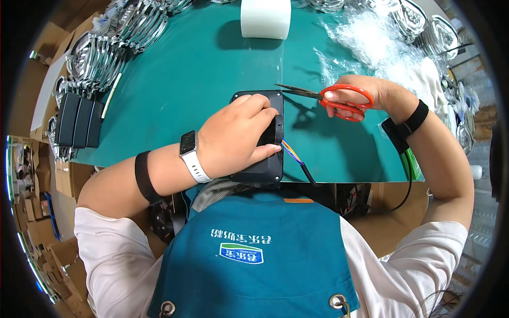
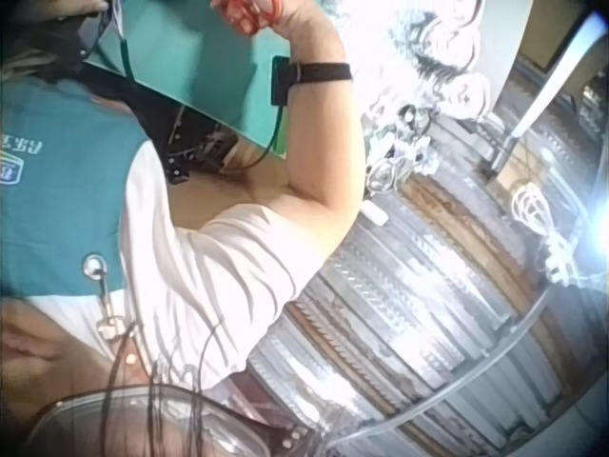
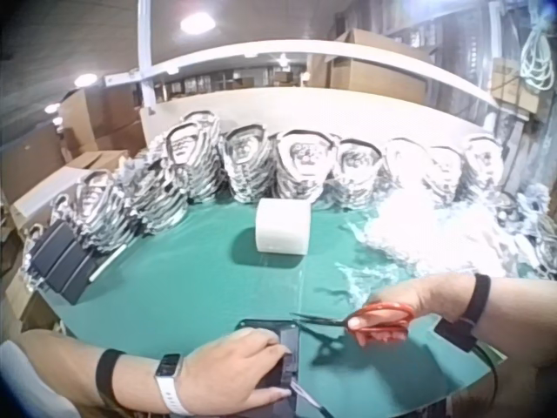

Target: Manually applying protective plastic film and cutting it to size for a rectangular electronic component.

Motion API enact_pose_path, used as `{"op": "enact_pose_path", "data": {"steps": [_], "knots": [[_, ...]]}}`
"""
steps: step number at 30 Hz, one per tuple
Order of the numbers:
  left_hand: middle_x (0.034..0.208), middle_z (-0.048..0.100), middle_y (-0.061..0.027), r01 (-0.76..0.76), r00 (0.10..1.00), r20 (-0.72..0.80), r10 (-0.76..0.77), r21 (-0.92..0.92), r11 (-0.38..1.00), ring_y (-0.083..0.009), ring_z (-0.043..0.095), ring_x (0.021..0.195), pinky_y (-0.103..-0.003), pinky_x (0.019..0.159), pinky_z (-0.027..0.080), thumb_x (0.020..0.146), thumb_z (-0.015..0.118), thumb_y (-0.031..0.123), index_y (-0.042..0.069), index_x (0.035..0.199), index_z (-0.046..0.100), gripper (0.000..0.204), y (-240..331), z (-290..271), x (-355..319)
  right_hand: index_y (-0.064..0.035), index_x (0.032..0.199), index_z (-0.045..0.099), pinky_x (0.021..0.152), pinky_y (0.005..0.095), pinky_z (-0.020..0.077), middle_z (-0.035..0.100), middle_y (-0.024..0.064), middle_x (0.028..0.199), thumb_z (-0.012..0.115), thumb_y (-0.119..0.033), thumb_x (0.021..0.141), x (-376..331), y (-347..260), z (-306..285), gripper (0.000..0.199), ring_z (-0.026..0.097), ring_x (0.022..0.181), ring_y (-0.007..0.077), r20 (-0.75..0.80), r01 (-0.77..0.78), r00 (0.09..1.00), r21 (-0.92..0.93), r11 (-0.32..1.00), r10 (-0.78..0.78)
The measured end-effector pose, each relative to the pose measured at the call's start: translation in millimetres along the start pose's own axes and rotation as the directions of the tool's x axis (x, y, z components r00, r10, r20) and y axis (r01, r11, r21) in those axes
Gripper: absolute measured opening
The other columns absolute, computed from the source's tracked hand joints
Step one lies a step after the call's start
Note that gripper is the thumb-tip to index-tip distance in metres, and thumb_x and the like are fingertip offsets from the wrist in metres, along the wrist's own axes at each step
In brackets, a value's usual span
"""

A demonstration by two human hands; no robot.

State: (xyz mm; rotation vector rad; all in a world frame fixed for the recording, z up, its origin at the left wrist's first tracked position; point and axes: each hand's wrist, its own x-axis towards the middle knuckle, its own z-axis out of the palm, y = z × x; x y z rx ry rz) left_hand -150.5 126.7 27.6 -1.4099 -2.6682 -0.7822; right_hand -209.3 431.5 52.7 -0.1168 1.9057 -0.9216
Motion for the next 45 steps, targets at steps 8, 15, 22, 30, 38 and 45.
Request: {"op": "enact_pose_path", "data": {"steps": [8,15,22,30,38,45], "knots": [[0.114,0.054,-0.0149,0.016,1.0,0.005,-0.016,-0.017,1.0,-0.0329,0.054,0.105,-0.039,0.09,0.048,0.073,0.08,0.021,-0.002,0.115,0.058,0.053,1.0,4.8,-1.9,0.0002,0.077,0.065,0.041,0.0268,0.0398,0.052,0.0016,0.052,0.061,-0.058,0.087,9.5,-13.3,-9.2,0.059,0.051,0.043,0.0124,-0.024,0.047,0.998,-0.227,0.973,-0.054],[0.114,0.054,-0.0152,0.004,1.0,0.002,-0.004,-0.01,1.0,-0.0323,0.054,0.106,-0.039,0.09,0.048,0.073,0.08,0.02,-0.003,0.114,0.058,0.053,0.7,7.1,-2.9,0.0002,0.074,0.064,0.038,0.0243,0.0354,0.051,0.0003,0.05,0.063,-0.042,0.091,15.2,-19.0,-11.5,0.046,0.048,0.039,0.0092,-0.044,0.014,0.999,-0.255,0.967,-0.026],[0.115,0.053,-0.0165,0.008,1.0,-0.012,-0.009,-0.017,1.0,-0.0335,0.054,0.11,-0.039,0.093,0.047,0.073,0.08,0.02,-0.004,0.115,0.057,0.053,-0.5,9.1,-5.0,0.0006,0.076,0.064,0.036,0.0237,0.0336,0.051,-0.0004,0.05,0.066,-0.039,0.09,21.3,-27.4,-11.8,0.042,0.046,0.039,0.008,-0.033,0.001,0.999,-0.269,0.963,-0.01],[0.116,0.053,-0.016,-0.031,0.999,-0.039,0.031,-0.015,0.999,-0.0339,0.053,0.11,-0.039,0.094,0.047,0.072,0.08,0.02,-0.003,0.117,0.056,0.056,1.5,12.3,-5.7,0.0002,0.076,0.064,0.037,0.0238,0.0331,0.05,-0.0015,0.05,0.066,-0.039,0.089,38.6,-37.5,-9.0,0.042,0.045,0.039,0.0075,0.012,0.051,0.999,-0.26,0.964,-0.049],[0.114,0.053,-0.0154,-0.049,0.999,-0.017,0.049,-0.024,0.998,-0.0332,0.054,0.109,-0.038,0.092,0.048,0.07,0.08,0.02,-0.001,0.116,0.056,0.056,2.8,17.3,-3.0,-0.0014,0.081,0.065,0.041,0.0226,0.0348,0.051,-0.0012,0.056,0.066,-0.039,0.09,68.1,-68.8,9.5,0.039,0.046,0.045,0.0071,0.022,0.128,0.992,-0.218,0.968,-0.127],[0.113,0.053,-0.0154,-0.105,0.994,-0.014,0.105,-0.051,0.993,-0.0329,0.056,0.103,-0.039,0.089,0.049,0.065,0.08,0.017,-0.001,0.114,0.056,0.058,16.2,-5.5,-19.2,-0.0014,0.11,0.068,0.066,0.0351,0.0496,0.067,0.0157,0.078,0.07,-0.033,0.085,29.3,-65.9,24.5,0.04,0.064,0.069,0.0244,-0.397,0.099,0.837,-0.566,0.818,-0.376]]}}
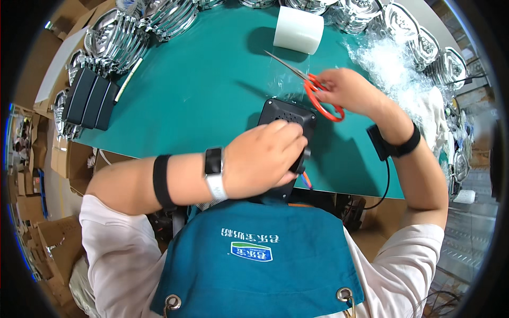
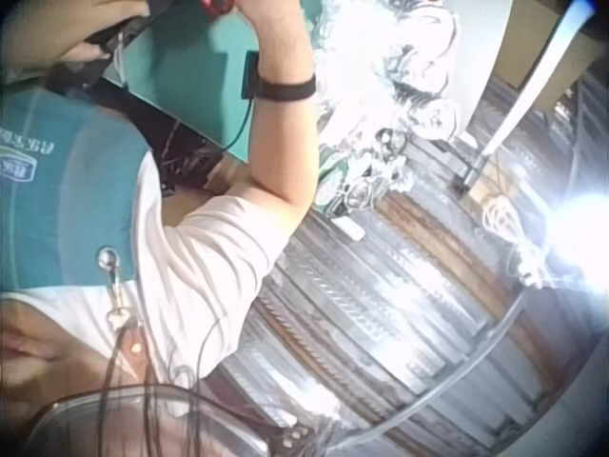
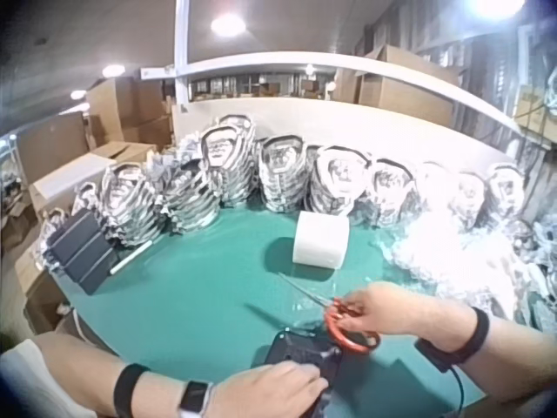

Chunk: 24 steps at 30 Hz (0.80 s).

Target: Manually applying protective plastic film and cutting it to size for a rectangular electronic component.

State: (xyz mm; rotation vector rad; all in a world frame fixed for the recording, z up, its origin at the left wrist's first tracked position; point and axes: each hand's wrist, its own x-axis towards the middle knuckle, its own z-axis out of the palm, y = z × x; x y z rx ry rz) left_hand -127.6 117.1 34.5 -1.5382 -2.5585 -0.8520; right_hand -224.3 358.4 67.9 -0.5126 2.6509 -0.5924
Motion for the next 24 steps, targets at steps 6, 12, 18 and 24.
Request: {"op": "enact_pose_path", "data": {"steps": [6,12,18,24], "knots": [[0.097,0.06,-0.0171,-0.306,0.867,-0.366,0.339,0.146,0.941,-0.0299,0.062,0.08,-0.039,0.068,0.053,0.077,0.07,0.022,-0.007,0.118,0.06,0.051,11.8,-22.6,-48.3,-0.0006,0.106,0.066,0.075,0.0433,0.0518,0.068,0.0193,0.089,0.069,-0.027,0.086,-63.5,24.9,31.0,0.034,0.065,0.083,0.0365,-0.209,-0.263,0.959,-0.401,0.877,0.192],[0.081,0.052,-0.0086,-0.14,0.543,-0.738,0.401,0.392,0.909,-0.0249,0.061,0.078,-0.031,0.068,0.054,0.072,0.086,0.024,-0.003,0.12,0.057,0.062,22.1,-26.5,-74.3,-0.0016,0.117,0.06,0.08,0.0422,0.0523,0.066,0.0178,0.106,0.072,-0.02,0.082,-101.1,-0.4,48.1,0.041,0.064,0.091,0.0366,-0.488,-0.267,0.866,-0.266,0.926,0.109],[0.091,0.061,-0.0108,-0.38,0.538,-0.828,0.157,-0.073,0.922,-0.0264,0.063,0.092,-0.034,0.081,0.054,0.07,0.086,0.019,0.0,0.11,0.065,0.049,36.9,20.8,-112.2,-0.0063,0.134,0.052,0.09,0.0402,0.0508,0.062,0.0137,0.122,0.077,0.001,0.07,-133.0,-67.8,93.5,0.069,0.06,0.111,0.0321,-0.373,0.427,0.869,0.231,0.874,-0.326],[0.096,0.064,-0.0129,-0.453,0.757,-0.644,-0.113,-0.641,0.62,-0.0267,0.065,0.095,-0.037,0.083,0.054,0.071,0.084,0.017,0.001,0.105,0.068,0.041,56.8,60.6,-132.8,-0.0003,0.135,0.05,0.099,0.0334,0.0445,0.061,0.0151,0.126,0.08,-0.001,0.073,-152.7,-87.2,161.9,0.068,0.058,0.115,0.0222,-0.387,0.597,0.802,0.532,0.6,-0.455]]}}
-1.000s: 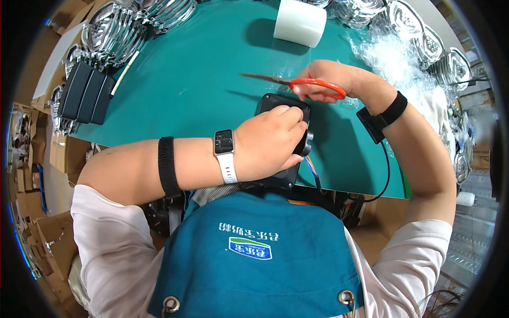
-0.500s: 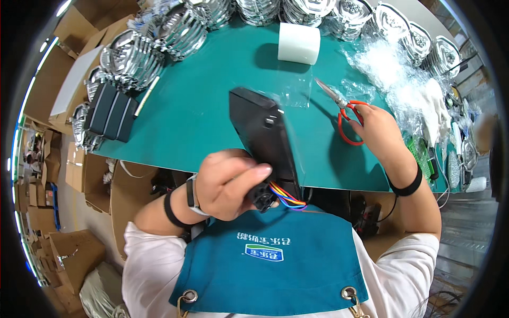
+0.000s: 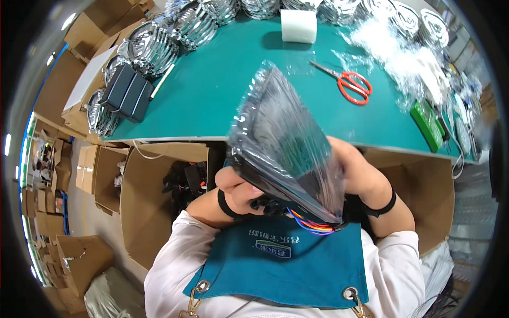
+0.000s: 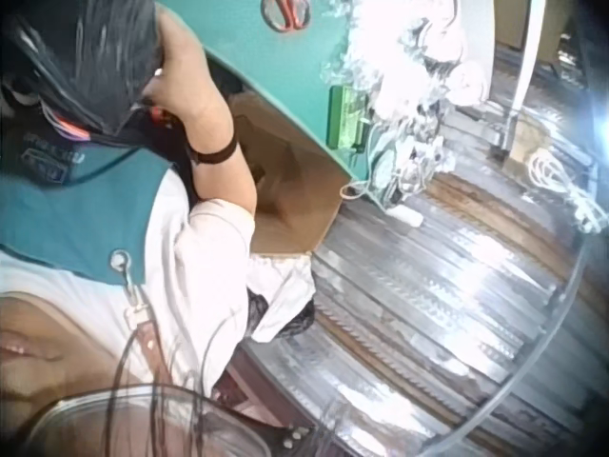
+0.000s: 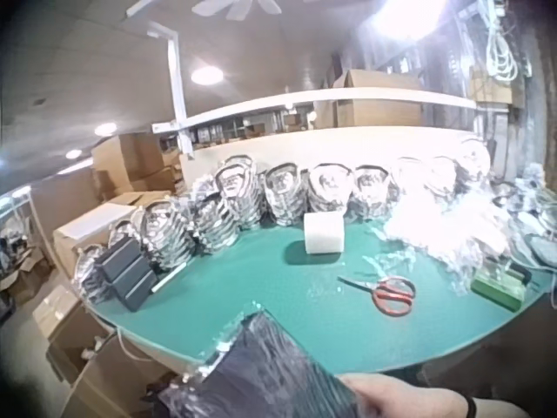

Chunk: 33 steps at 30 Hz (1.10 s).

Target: Manually applying protective plastic film and cutting it to size for a rectangular electronic component.

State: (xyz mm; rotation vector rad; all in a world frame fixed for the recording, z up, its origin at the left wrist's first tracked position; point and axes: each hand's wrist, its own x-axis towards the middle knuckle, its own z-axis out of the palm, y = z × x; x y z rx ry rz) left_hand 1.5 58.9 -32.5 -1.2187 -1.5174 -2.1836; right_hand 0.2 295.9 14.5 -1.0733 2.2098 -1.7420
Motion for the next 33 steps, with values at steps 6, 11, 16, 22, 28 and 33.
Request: {"op": "enact_pose_path", "data": {"steps": [6,11,16,22,28,33], "knots": [[0.112,0.055,-0.0145,-0.37,0.811,0.06,0.583,0.823,0.43,-0.0271,0.059,0.101,-0.034,0.085,0.048,0.075,0.082,0.028,0.002,0.114,0.057,0.054,-6.8,8.2,7.5,0.0091,0.133,0.05,0.096,0.0315,0.0457,0.062,0.0124,0.126,0.082,-0.006,0.076,-39.7,-22.7,15.5,0.067,0.059,0.11,0.0163,-0.187,-0.089,0.956,0.554,0.828,0.227],[0.121,0.042,-0.0128,-0.329,0.89,0.15,0.432,0.865,0.378,-0.0268,0.049,0.111,-0.038,0.093,0.041,0.075,0.084,0.034,0.004,0.118,0.051,0.062,-20.9,17.5,3.9,0.0057,0.141,0.04,0.098,0.0305,0.0464,0.055,0.0145,0.134,0.074,-0.005,0.084,-48.0,-4.7,23.1,0.068,0.058,0.114,0.0169,-0.241,0.077,0.966,-0.061,0.995,-0.089],[0.122,0.04,-0.0113,-0.377,0.858,-0.053,0.511,0.611,0.696,-0.0289,0.05,0.113,-0.04,0.092,0.045,0.076,0.08,0.012,0.007,0.117,0.055,0.048,-26.8,57.7,6.5,0.0028,0.13,0.051,0.092,0.0295,0.0488,0.061,0.0125,0.121,0.07,-0.007,0.088,-53.7,-7.0,40.8,0.046,0.061,0.104,0.016,-0.352,-0.057,0.922,0.282,0.958,0.158],[0.132,0.05,-0.0179,-0.289,0.955,0.219,0.198,0.832,0.473,-0.0341,0.05,0.122,-0.043,0.103,0.041,0.069,0.061,-0.007,0.004,0.125,0.056,0.057,-15.2,14.5,32.8,-0.001,0.11,0.063,0.085,0.027,0.0483,0.065,0.0081,0.101,0.063,-0.009,0.094,-33.7,-28.7,47.0,0.018,0.06,0.095,0.0143,-0.386,-0.04,0.853,0.623,0.781,0.352],[0.112,0.069,-0.0076,-0.512,0.84,0.499,0.214,0.596,0.618,-0.0298,0.063,0.11,-0.039,0.097,0.042,0.082,0.056,0.016,0.008,0.109,0.07,0.031,63.5,51.7,39.1,-0.0034,0.118,0.056,0.085,0.0292,0.0476,0.061,0.0059,0.111,0.048,-0.023,0.099,-37.4,-18.0,46.3,0.029,0.059,0.089,0.0194,-0.391,-0.278,0.808,0.406,0.871,0.441],[0.125,0.066,-0.0096,-0.551,0.771,0.637,0.015,0.655,0.518,-0.0262,0.059,0.121,-0.041,0.105,0.032,0.1,0.036,0.054,0.006,0.12,0.068,0.06,57.6,73.6,20.7,-0.0058,0.126,0.05,0.085,0.0315,0.047,0.058,0.0038,0.122,0.034,-0.038,0.104,-56.0,-5.1,33.8,0.042,0.057,0.084,0.0244,-0.413,-0.47,0.776,0.125,0.874,0.476]]}}
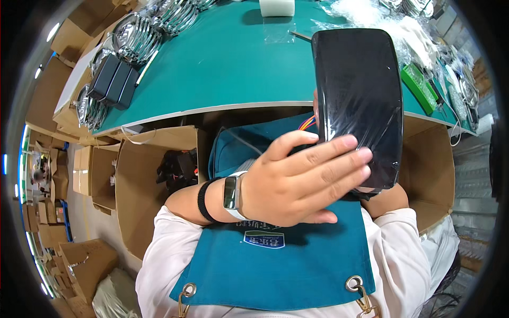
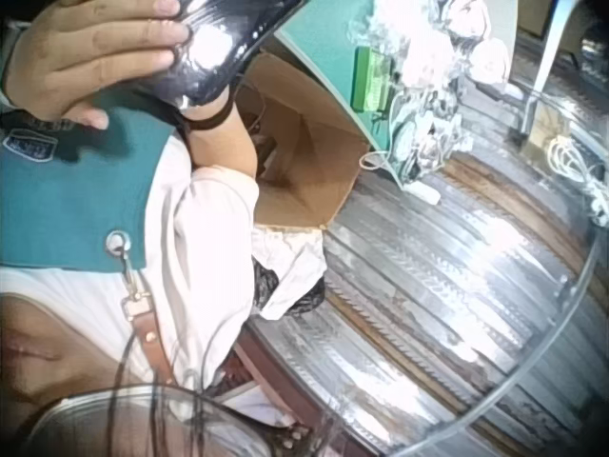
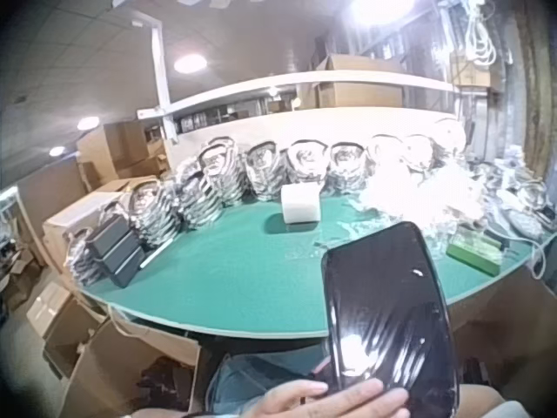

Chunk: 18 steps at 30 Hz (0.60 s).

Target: Manually applying protective plastic film and cutting it to size for a rectangular electronic component.

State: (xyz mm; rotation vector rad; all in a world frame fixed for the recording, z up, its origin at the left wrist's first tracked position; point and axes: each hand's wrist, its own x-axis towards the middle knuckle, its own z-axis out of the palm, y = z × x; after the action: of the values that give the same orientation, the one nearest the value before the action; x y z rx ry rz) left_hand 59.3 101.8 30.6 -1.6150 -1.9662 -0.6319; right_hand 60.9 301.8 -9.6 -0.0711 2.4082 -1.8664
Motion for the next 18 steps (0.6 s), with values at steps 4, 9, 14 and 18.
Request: {"op": "enact_pose_path", "data": {"steps": [4,9,14,18], "knots": [[0.136,0.056,-0.0184,0.09,0.996,-0.012,-0.09,-0.021,0.996,-0.0321,0.051,0.13,-0.044,0.106,0.033,0.099,0.034,0.059,-0.001,0.131,0.057,0.072,-13.9,0.4,-6.0,-0.0059,0.126,0.05,0.085,0.0315,0.047,0.058,0.0037,0.122,0.034,-0.037,0.104,-13.3,10.1,-8.7,0.042,0.057,0.084,0.0243,0.003,-0.002,1.0,0.018,1.0,0.002],[0.152,0.033,-0.0275,0.158,0.966,-0.157,-0.206,-0.274,0.949,-0.043,0.038,0.138,-0.05,0.112,0.027,0.092,0.054,0.054,-0.007,0.146,0.035,0.083,-20.7,16.8,-5.7,-0.006,0.126,0.05,0.085,0.0314,0.047,0.058,0.0036,0.122,0.034,-0.037,0.103,-39.3,15.4,-7.1,0.041,0.057,0.083,0.0242,0.024,0.008,1.0,0.046,0.999,-0.009],[0.155,0.006,-0.0362,0.198,0.964,-0.129,-0.235,-0.249,0.948,-0.0509,0.014,0.144,-0.05,0.117,0.016,0.085,0.067,0.038,-0.012,0.15,0.008,0.101,-27.5,-0.5,13.8,-0.0061,0.126,0.05,0.084,0.0314,0.047,0.058,0.0035,0.122,0.034,-0.037,0.103,-18.5,3.7,7.6,0.041,0.057,0.083,0.024,0.071,0.028,0.997,0.077,0.997,-0.034],[0.154,0.018,-0.0297,0.268,0.933,-0.161,-0.322,-0.29,0.919,-0.0412,0.027,0.142,-0.044,0.116,0.021,0.091,0.061,0.039,-0.01,0.15,0.013,0.09,-37.6,-5.1,18.6,-0.0062,0.126,0.05,0.084,0.0314,0.047,0.058,0.0035,0.122,0.035,-0.036,0.103,6.7,-1.4,12.5,0.04,0.056,0.083,0.0239,0.098,0.027,0.994,0.104,0.994,-0.038]]}}
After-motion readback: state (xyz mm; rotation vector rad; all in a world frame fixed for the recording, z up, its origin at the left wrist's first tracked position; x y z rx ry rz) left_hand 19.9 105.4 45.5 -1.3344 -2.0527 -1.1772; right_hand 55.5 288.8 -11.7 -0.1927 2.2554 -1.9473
